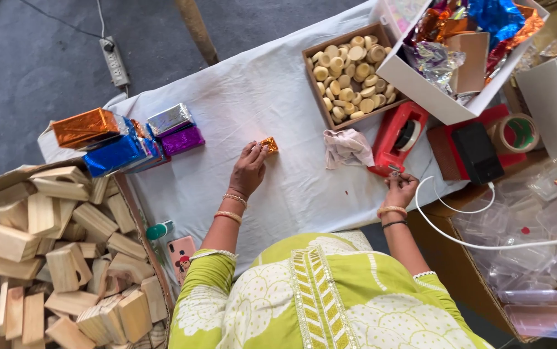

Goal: Wrapping wooden blocks in foil and paper packaging.

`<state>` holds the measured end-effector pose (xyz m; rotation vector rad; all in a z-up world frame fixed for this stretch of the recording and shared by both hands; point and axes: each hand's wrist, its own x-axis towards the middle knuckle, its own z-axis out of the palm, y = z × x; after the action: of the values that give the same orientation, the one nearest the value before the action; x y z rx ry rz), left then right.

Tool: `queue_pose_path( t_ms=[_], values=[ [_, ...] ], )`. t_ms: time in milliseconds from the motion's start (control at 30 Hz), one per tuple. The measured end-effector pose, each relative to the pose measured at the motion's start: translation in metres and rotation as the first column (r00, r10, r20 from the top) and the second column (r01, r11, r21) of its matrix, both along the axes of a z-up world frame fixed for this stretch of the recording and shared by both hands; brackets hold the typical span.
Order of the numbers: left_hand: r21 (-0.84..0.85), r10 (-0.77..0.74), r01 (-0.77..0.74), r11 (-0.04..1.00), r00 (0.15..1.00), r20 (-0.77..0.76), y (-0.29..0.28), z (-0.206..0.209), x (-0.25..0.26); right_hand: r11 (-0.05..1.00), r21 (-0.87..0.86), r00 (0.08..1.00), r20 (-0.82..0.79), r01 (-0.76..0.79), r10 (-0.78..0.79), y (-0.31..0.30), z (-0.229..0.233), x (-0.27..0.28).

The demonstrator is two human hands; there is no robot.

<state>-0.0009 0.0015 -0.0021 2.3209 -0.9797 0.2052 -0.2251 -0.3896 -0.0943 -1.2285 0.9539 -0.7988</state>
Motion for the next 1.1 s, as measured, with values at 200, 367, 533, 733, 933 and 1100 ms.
queue_pose_path(
  t_ms=[200,367,533,733,933,1100],
  values=[
    [-0.003,-0.002,0.002,1.000,1.000,0.004,-0.002,0.000,0.001,0.994,-0.110,1.000,0.022,-0.013,0.015,0.010,-0.001,0.005],
    [0.007,0.001,-0.002,1.000,1.000,0.013,-0.002,-0.003,0.000,0.982,-0.189,1.000,0.004,-0.025,0.027,0.015,0.002,0.007],
    [0.013,0.001,-0.001,1.000,1.000,0.011,-0.003,-0.003,-0.001,0.977,-0.213,1.000,0.006,-0.019,0.021,0.020,0.002,0.009],
    [-0.003,0.007,-0.007,1.000,1.000,0.023,-0.003,-0.004,0.000,0.990,-0.140,0.987,-0.162,-0.022,-0.001,0.041,-0.050,-0.016],
    [0.005,-0.006,0.006,1.000,1.000,0.010,-0.002,0.001,-0.001,0.925,0.030,0.911,-0.160,-0.380,0.380,0.091,-0.009,0.030],
    [0.037,0.001,-0.003,0.999,1.000,0.031,-0.004,0.000,-0.002,0.610,-0.023,0.609,-0.112,-0.792,0.786,0.133,0.071,0.128]
  ],
)
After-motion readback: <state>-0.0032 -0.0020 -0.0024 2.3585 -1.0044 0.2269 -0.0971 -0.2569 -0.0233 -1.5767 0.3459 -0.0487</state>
